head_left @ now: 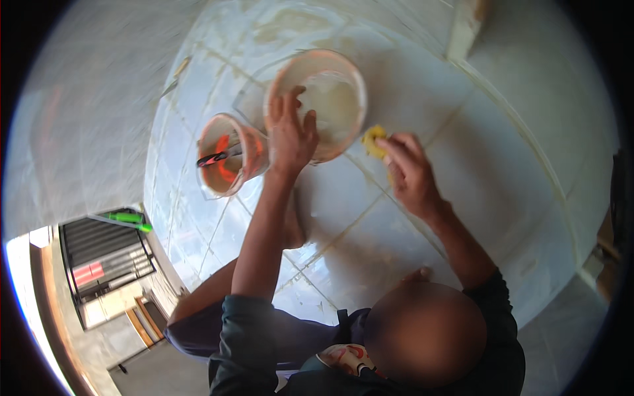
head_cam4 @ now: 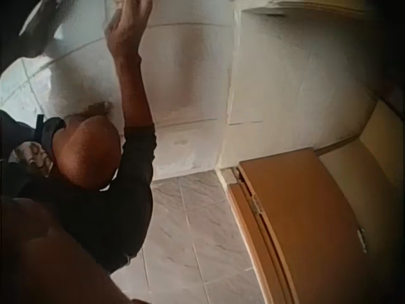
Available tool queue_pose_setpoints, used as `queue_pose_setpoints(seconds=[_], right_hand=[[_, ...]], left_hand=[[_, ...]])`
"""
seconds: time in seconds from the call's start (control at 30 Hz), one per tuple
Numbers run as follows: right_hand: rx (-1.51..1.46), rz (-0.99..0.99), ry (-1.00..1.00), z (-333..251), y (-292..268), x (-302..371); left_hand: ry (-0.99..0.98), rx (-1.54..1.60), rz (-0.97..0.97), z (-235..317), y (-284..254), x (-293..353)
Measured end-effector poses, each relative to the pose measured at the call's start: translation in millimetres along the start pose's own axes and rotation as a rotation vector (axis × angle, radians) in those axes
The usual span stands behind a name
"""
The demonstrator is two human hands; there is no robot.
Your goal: The person applies grout to the joints between floor tiles using a spatula and a hand float, then wipes the excess material away using a damp sponge and a bucket of water.
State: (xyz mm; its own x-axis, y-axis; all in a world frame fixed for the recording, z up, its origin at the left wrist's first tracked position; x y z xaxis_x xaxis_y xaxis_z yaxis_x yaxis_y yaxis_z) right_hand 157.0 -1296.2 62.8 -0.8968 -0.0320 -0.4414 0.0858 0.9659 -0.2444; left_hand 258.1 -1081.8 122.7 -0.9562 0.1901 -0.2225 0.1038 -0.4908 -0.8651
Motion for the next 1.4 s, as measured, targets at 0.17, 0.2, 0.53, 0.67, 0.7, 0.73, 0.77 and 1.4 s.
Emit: queue_pose_setpoints(seconds=[0.17, 0.2, 0.53, 0.67, 0.7, 0.73, 0.77, 1.4], right_hand=[[0.072, -0.337, -0.255, 6.6, 90.9, -113.0], [0.358, -0.397, -0.289, 53.1, 100.2, -124.9], [0.897, -1.022, 0.324, 112.3, 114.2, -154.9], [0.702, -0.947, 0.249, 98.1, 123.6, -162.6], [0.646, -0.984, 0.209, 113.8, 116.6, -165.8], [0.592, -1.019, 0.177, 124.8, 110.8, -166.1], [0.533, -0.977, 0.299, 93.5, 122.3, -160.0], [0.430, -0.778, 0.188, 131.1, 133.4, -141.4]], left_hand=[[-0.196, -0.263, -0.179, -101.2, 42.5, 30.0], [-0.232, -0.223, -0.333, -74.1, 58.6, 7.3], [-0.477, 0.173, -0.420, -48.5, 100.5, -24.1], [-0.453, 0.202, -0.360, -75.6, 92.9, -26.5], [-0.601, 0.475, -0.400, -78.6, 93.6, -30.0], [-0.739, 0.753, -0.445, -79.8, 98.6, -33.1], [-0.769, 0.739, -0.438, -96.7, 111.4, -15.5], [-0.253, 0.087, -0.295, -72.7, 61.4, -20.3]])
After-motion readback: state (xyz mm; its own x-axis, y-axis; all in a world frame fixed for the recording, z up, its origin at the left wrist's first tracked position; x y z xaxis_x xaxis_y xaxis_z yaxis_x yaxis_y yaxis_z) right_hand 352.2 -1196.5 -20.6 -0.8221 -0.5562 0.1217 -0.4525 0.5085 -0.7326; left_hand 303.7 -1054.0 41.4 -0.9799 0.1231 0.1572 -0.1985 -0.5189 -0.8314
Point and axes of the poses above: each hand's wrist, its own x-axis away from the middle knuckle, its own y-axis out of the palm, z = x × y, the point moved 1 cm from there along -x, towards the middle knuckle, and after that the axes turned 2 degrees about -y, right-handed, at the moved point
